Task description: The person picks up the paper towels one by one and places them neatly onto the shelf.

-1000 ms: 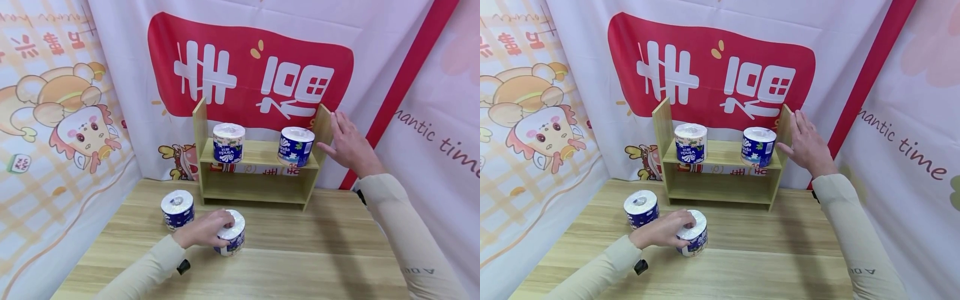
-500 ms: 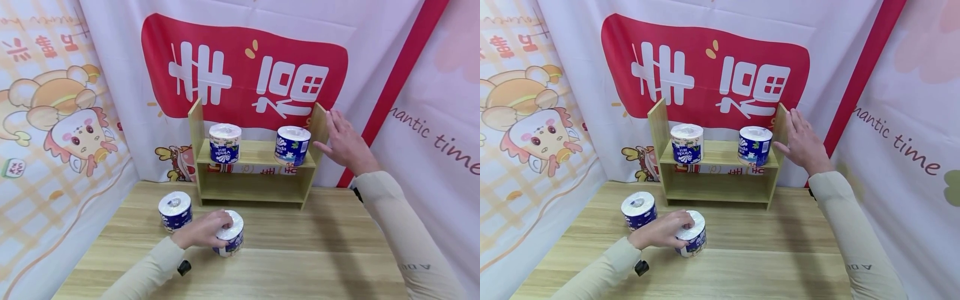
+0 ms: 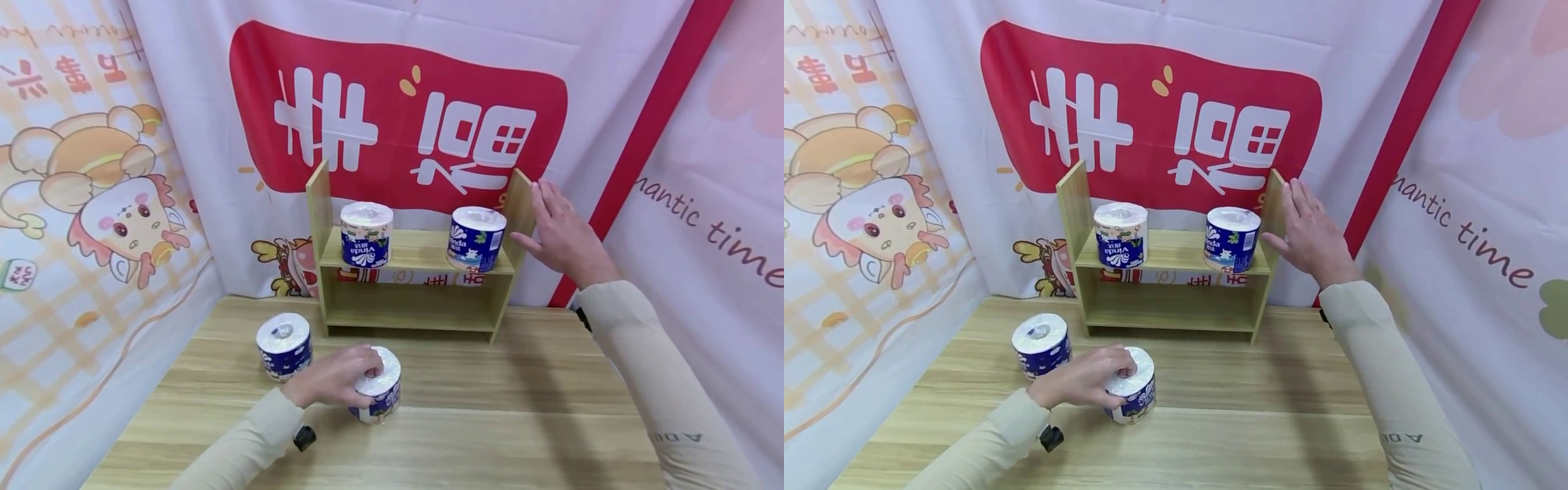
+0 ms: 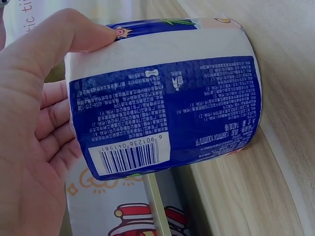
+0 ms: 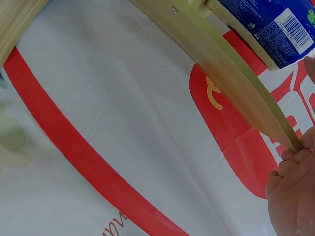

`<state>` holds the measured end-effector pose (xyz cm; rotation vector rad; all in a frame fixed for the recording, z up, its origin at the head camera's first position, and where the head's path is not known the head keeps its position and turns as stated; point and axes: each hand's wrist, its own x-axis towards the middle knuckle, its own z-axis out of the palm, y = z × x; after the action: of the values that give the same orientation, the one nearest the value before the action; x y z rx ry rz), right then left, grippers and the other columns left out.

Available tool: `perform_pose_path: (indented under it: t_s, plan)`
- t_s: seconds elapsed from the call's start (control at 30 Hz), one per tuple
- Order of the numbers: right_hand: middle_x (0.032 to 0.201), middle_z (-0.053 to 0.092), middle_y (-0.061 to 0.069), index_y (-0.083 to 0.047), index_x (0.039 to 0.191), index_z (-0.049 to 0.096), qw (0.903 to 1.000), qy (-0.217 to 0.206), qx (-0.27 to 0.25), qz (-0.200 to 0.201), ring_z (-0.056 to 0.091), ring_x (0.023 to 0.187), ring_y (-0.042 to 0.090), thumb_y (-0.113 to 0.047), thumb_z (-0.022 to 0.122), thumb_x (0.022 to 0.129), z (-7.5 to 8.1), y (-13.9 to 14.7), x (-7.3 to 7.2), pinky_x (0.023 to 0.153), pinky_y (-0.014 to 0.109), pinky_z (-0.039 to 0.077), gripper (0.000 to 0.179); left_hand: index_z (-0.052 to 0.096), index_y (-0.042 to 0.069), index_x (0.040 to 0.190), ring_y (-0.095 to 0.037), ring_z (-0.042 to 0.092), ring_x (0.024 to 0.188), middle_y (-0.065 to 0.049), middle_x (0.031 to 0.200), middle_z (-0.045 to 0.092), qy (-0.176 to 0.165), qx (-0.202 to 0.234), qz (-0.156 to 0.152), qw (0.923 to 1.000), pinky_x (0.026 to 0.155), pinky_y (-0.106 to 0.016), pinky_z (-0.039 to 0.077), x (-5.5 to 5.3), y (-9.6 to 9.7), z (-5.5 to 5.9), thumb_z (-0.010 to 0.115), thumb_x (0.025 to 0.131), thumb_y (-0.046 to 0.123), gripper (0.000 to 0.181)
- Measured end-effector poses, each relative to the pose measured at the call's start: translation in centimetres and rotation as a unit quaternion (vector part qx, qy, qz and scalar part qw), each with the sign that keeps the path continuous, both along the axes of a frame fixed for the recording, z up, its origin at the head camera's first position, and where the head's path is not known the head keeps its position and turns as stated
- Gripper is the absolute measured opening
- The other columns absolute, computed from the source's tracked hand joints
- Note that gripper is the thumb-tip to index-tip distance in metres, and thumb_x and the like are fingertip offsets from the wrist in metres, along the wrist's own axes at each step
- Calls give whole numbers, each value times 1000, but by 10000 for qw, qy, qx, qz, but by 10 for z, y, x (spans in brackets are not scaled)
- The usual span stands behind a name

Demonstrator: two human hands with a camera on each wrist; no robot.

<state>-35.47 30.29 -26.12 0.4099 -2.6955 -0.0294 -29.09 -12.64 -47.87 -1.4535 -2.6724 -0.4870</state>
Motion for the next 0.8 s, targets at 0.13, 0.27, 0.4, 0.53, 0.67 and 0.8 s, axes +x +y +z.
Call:
perform_pose_path:
  t_s: [0.13, 0.27, 0.4, 0.53, 0.67, 0.8]
  plan:
    - [179, 4, 20, -6, 170, 3, 10000, 1, 33, -28, 10, 165, 44, -49, 68, 98, 0, 1, 0, 119, 68, 37, 106, 67, 17, 107, -7, 58, 101, 5, 108, 67, -24, -55, -31, 10000, 89, -22, 57, 0, 3, 1, 84, 78, 28, 35]
    - [178, 5, 21, -5, 170, 4, 10000, 19, 91, -13, 11, 164, 45, -48, 68, 98, 0, 1, -1, 121, 67, 34, 106, 67, 16, 105, -7, 58, 98, 6, 105, 66, -1, -27, -114, 9999, 89, -24, 57, 0, 6, 2, 84, 77, 27, 34]
    - [178, 5, 22, -4, 170, 3, 9999, 6, 159, -3, 10, 165, 45, -49, 66, 99, -1, 1, -2, 124, 66, 31, 105, 66, 16, 102, -5, 60, 97, 6, 103, 66, 29, 36, -220, 9997, 103, -32, 58, 1, 8, 1, 83, 76, 25, 32]
    - [178, 5, 22, -4, 170, 4, 9999, -4, 167, -9, 10, 165, 45, -49, 67, 99, 0, 0, -2, 124, 66, 31, 105, 66, 16, 102, -6, 60, 97, 5, 103, 66, 26, 17, -263, 9996, 108, -36, 57, 1, 12, 2, 83, 77, 25, 32]
    - [178, 5, 21, -5, 170, 4, 9998, -29, 173, -18, 11, 165, 45, -49, 67, 98, 2, 0, -2, 124, 66, 31, 105, 66, 15, 103, -7, 59, 97, 4, 103, 65, 56, 3, -346, 9994, 110, -38, 55, 0, 16, 4, 83, 79, 25, 32]
    - [178, 5, 22, -4, 170, 4, 9998, -35, 194, -23, 11, 164, 45, -49, 68, 98, 4, 1, -1, 124, 66, 32, 105, 66, 14, 104, -7, 59, 96, 4, 104, 66, 150, 8, -412, 9990, 116, -39, 52, -1, 20, 6, 83, 79, 26, 32]
